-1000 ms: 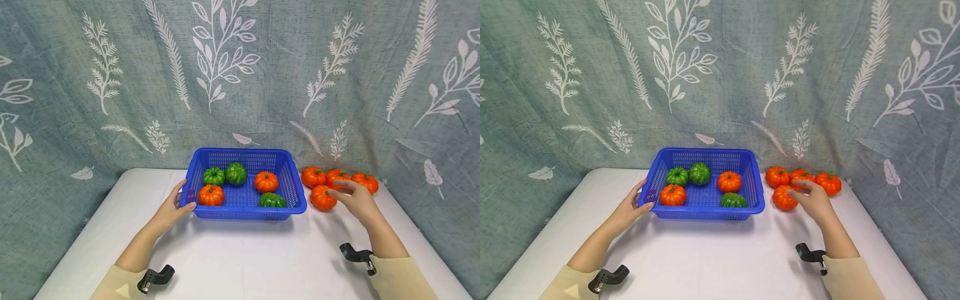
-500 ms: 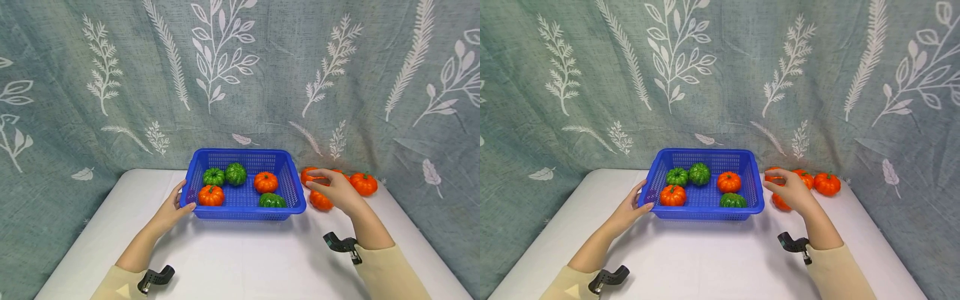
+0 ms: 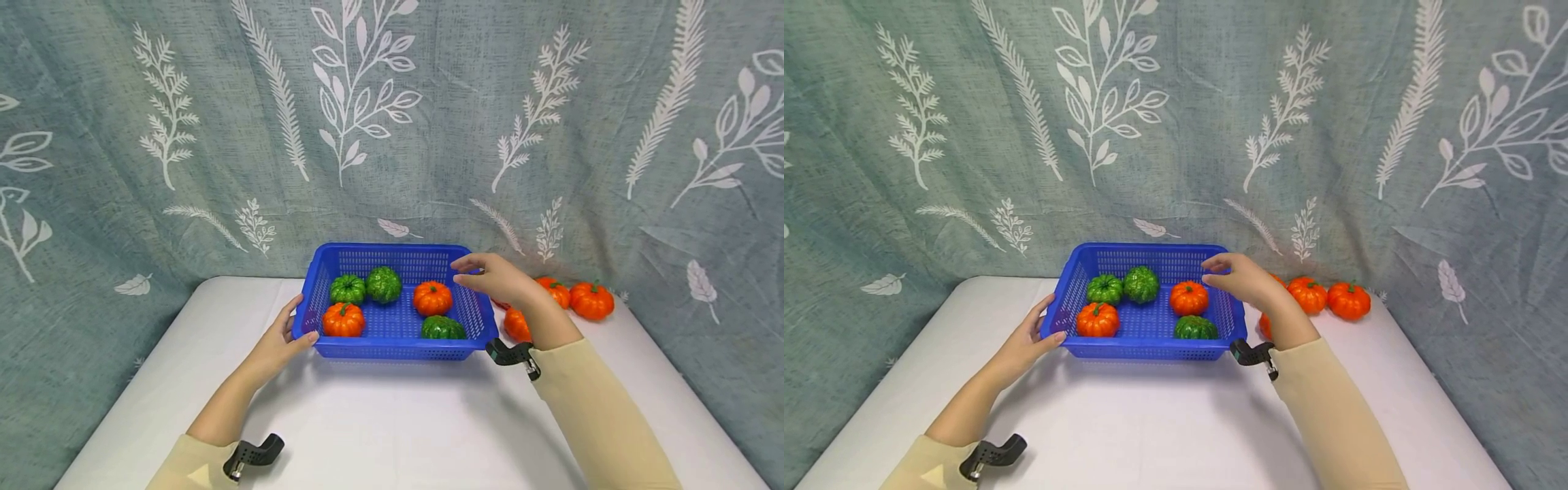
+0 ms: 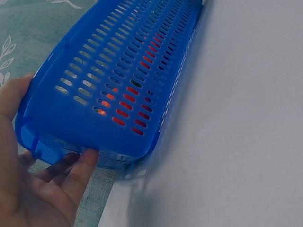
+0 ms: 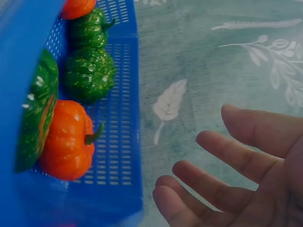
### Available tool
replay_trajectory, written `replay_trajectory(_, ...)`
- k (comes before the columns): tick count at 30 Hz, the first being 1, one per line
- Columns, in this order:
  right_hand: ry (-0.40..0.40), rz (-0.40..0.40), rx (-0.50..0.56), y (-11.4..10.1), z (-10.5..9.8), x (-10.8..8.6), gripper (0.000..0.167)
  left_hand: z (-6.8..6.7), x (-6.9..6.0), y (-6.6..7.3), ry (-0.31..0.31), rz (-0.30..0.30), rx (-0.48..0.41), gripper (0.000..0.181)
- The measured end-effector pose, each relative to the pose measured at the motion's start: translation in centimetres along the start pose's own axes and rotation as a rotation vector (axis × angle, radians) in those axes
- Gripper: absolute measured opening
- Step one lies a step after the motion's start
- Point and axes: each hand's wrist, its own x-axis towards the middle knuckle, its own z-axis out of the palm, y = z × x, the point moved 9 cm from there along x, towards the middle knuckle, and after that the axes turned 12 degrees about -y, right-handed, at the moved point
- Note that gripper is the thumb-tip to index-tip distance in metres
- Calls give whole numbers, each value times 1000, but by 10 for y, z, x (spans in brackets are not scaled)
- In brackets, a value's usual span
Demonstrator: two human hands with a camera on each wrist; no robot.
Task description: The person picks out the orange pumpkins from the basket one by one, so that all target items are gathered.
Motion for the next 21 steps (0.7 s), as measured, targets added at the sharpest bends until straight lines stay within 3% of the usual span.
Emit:
replay_trajectory(10, -102, 64, 131, 14, 7, 45, 42, 2, 2, 2, -2, 13, 6, 86)
replay_trajectory(21, -162, 140, 198, 32, 24, 77, 44, 0, 1, 0, -3, 17, -17, 87)
